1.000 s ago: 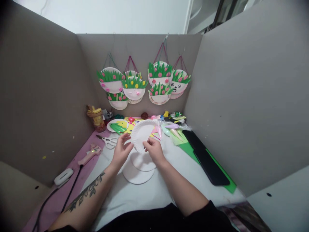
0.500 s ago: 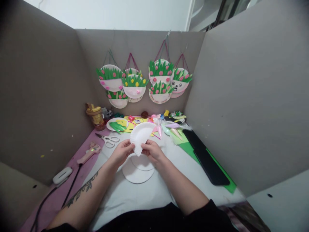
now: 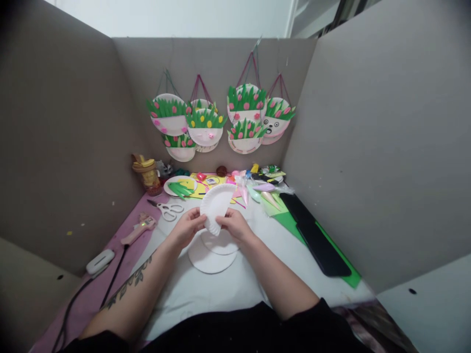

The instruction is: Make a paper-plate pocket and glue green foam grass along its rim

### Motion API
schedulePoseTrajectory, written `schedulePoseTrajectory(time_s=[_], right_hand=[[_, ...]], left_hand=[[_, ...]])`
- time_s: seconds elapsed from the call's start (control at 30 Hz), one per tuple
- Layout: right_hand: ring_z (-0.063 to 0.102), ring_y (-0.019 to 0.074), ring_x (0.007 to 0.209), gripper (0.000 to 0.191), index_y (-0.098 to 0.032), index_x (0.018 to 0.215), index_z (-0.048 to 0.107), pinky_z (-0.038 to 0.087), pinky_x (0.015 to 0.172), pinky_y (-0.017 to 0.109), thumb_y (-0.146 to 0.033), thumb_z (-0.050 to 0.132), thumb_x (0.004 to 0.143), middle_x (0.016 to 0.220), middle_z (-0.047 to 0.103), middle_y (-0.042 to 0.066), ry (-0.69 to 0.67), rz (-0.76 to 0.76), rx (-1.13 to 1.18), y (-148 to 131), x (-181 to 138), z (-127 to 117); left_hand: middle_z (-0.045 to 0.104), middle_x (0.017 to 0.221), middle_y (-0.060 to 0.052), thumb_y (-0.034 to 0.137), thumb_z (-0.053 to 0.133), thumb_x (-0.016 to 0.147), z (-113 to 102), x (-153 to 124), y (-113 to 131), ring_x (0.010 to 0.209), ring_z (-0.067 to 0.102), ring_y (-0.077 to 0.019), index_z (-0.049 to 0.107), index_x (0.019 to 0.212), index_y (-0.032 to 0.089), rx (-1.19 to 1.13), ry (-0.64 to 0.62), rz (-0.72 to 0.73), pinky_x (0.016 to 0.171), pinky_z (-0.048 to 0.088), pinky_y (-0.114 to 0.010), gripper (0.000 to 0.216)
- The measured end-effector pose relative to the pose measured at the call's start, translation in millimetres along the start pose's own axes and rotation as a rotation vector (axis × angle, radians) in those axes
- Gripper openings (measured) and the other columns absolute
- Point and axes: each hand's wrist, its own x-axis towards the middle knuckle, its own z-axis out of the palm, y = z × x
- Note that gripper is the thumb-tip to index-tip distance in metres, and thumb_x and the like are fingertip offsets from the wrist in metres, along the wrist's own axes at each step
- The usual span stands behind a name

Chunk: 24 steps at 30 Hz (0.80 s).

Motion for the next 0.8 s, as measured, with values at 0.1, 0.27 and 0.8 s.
schedulePoseTrajectory(time_s=[0.1,0.27,0.8], right_hand=[[0.065,0.0211,0.070,0.034,-0.014,0.083,0.070,0.051,0.071,0.033,-0.025,0.082,0.052,0.078,0.073,0.005,0.045,-0.041,-0.004,0.5,-0.4,1.1],[0.065,0.0198,0.068,0.038,-0.014,0.087,0.069,0.051,0.069,0.033,-0.026,0.083,0.053,0.080,0.073,0.006,0.046,-0.040,0.119,6.0,0.1,5.6],[0.065,0.0183,0.061,0.040,-0.013,0.084,0.068,0.050,0.066,0.031,-0.028,0.084,0.050,0.071,0.071,0.004,-0.049,0.001,0.058,2.1,-1.9,0.4]], left_hand=[[0.065,0.069,-0.002,0.031,0.082,0.057,-2.4,1.4,-2.4,0.062,0.058,-0.0114,0.062,0.076,0.011,0.016,0.009,0.006,0.064,0.046,-0.026,0.034],[0.062,0.066,0.000,0.028,0.081,0.059,-1.7,0.4,-4.2,0.058,0.055,-0.0087,0.062,0.074,0.011,-0.033,-0.076,-0.070,0.061,0.043,-0.022,0.029],[0.066,0.075,-0.005,0.028,0.081,0.059,-2.6,1.4,-4.6,0.063,0.057,-0.0114,0.066,0.086,0.010,-0.016,-0.059,-0.080,0.064,0.043,-0.023,0.036]])
